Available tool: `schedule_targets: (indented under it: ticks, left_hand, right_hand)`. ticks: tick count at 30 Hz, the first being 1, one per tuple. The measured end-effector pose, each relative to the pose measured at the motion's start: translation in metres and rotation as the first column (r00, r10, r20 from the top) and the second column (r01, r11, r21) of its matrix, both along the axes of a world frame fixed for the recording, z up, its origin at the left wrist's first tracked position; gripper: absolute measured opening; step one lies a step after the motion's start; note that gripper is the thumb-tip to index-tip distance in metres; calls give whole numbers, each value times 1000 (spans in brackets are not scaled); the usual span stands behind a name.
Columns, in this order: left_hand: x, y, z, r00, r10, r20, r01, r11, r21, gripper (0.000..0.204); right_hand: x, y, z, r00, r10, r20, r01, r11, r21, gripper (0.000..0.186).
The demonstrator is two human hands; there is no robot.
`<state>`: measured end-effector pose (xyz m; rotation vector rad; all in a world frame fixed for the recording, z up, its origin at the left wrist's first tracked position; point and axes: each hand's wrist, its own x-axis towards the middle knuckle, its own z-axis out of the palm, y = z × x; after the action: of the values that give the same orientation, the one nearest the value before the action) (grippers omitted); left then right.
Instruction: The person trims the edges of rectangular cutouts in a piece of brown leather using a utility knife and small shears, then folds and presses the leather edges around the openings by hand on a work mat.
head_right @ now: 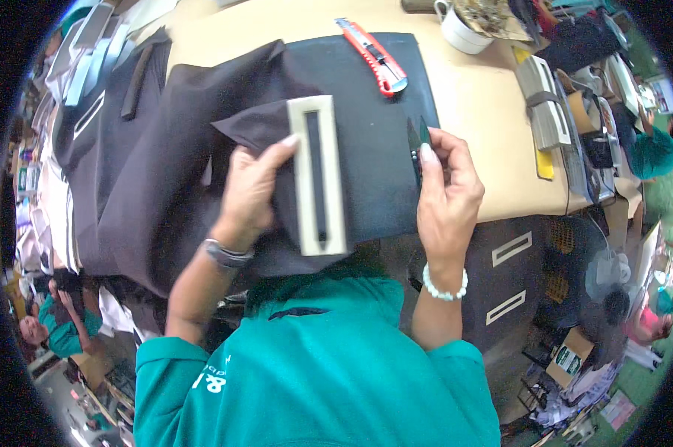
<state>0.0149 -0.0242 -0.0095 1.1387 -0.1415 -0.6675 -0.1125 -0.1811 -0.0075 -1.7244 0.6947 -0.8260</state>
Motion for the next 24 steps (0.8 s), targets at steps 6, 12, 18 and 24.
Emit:
schedule_targets:
  ticks: [6, 12, 18, 24]
  left_hand:
    - [-26, 4, -17, 984, 136, -118, -147, 985, -94, 20]
    - [-9, 18, -6, 980, 129, -152, -142, 987, -75, 15]
    - [-14, 19, -9, 973, 152, -173, -173, 978, -115, 12]
    - [-17, 21, -9, 985, 117, -128, -133, 984, -119, 10]
  right_hand:
    - [10, 72, 10, 915, 403, -9, -370, 847, 382, 25]
    - [11, 82, -11, 896, 441, -46, -414, 870, 266, 27]
    - [19, 73, -2, 907, 421, 30, -362, 738, 570, 18]
    - [20, 65, 0, 894, 446, 51, -374, 678, 633, 18]
